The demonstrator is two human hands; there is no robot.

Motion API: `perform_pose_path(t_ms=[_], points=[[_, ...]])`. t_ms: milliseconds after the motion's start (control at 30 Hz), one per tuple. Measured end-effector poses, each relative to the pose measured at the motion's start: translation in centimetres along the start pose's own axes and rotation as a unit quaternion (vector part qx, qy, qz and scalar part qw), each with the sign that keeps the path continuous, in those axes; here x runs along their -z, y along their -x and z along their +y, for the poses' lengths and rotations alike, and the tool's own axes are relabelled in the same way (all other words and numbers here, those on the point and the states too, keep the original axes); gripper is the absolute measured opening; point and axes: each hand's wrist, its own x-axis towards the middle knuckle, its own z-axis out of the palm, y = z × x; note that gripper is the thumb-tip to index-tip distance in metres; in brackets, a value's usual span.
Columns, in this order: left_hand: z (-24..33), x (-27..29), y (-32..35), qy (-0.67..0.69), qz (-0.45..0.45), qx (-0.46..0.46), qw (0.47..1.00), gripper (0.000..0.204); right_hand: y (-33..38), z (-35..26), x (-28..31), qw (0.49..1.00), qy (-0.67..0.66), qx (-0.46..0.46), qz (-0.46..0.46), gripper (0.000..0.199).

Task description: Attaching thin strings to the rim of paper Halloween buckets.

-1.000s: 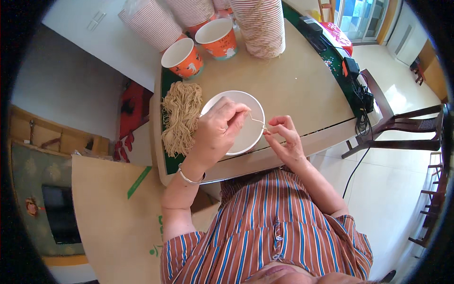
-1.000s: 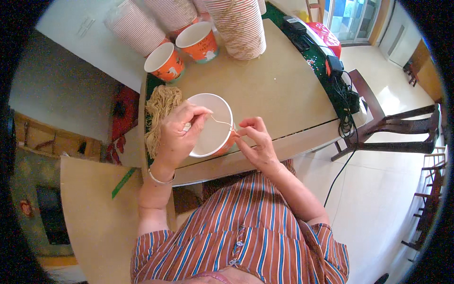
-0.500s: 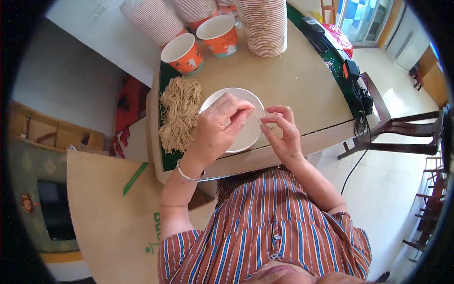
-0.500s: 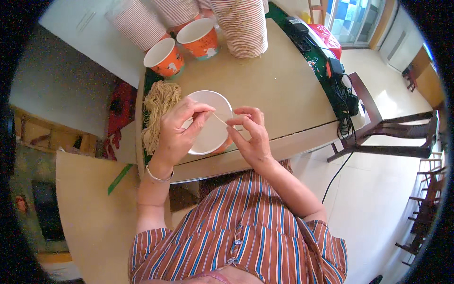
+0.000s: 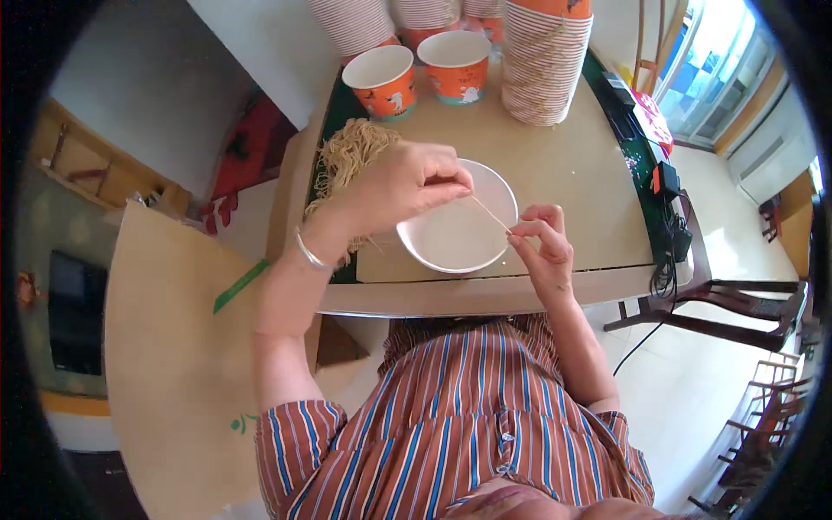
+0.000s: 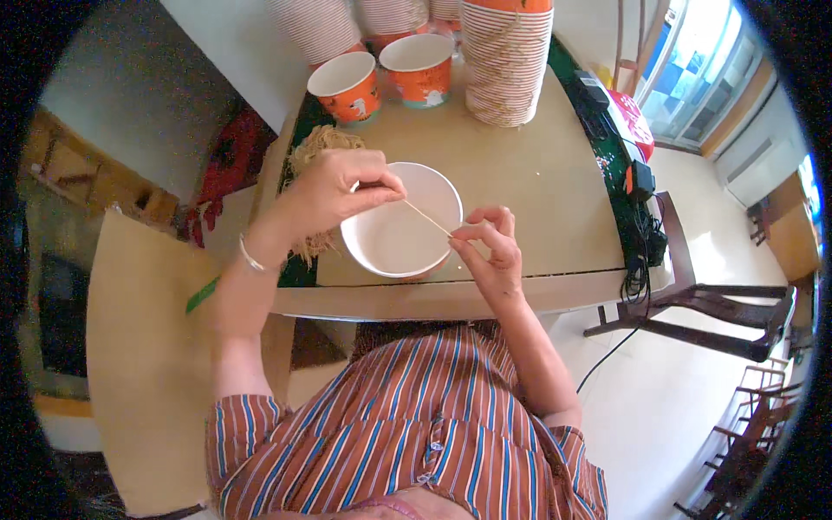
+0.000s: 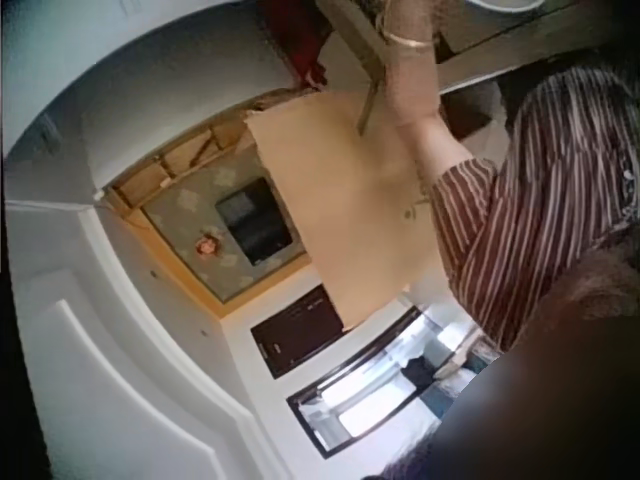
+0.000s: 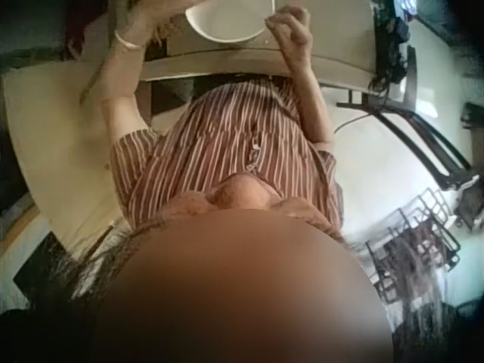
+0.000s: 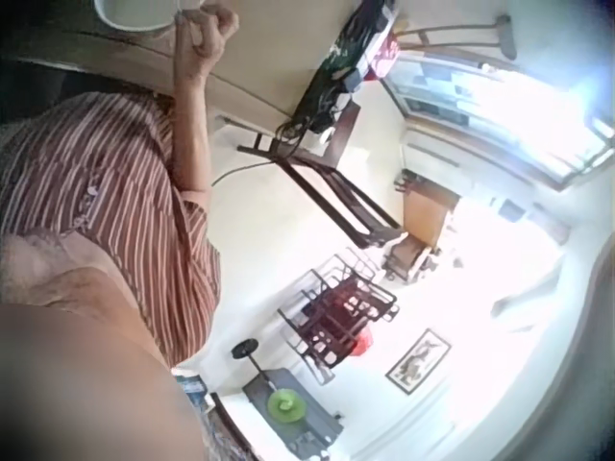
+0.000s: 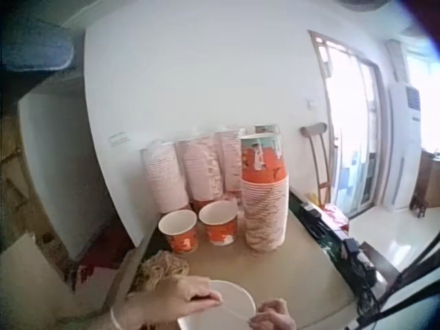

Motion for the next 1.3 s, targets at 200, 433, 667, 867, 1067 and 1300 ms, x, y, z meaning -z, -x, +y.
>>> perform_pose_path(t_ms=[200, 433, 667, 867, 1067, 1300], points=[[-1.1, 3.9, -0.9, -0.034, -0.054, 0.024, 0.998, 0.017, 0.3, -0.4, 0.2, 1.0, -0.012, -0.022, 0.0, 0.015], [-2.2, 3.3, -0.3, -0.058, -0.006, -0.023, 0.998, 0.016, 0.0, -0.6, 0.3, 0.999, -0.041, -0.024, -0.009, 0.014], [-2.6, 2.5, -0.1, -0.048, 0.052, 0.002, 0.998, 0.014, -0.1, -0.7, 0.4, 0.999, 0.016, -0.007, -0.043, 0.013], [-2.6, 2.1, 0.5, -0.006, 0.09, 0.014, 0.996, 0.011, -0.5, -1.1, 0.6, 0.996, 0.041, -0.014, -0.078, 0.013], [-2.8, 2.1, 1.5, -0.004, 0.106, 0.029, 0.994, 0.011, -0.6, -0.7, 0.5, 0.994, 0.015, -0.03, -0.106, 0.015], [-2.9, 1.9, 1.9, 0.082, 0.088, 0.052, 0.991, 0.014, -0.7, -2.1, 0.4, 0.989, 0.067, -0.021, -0.127, 0.023]])
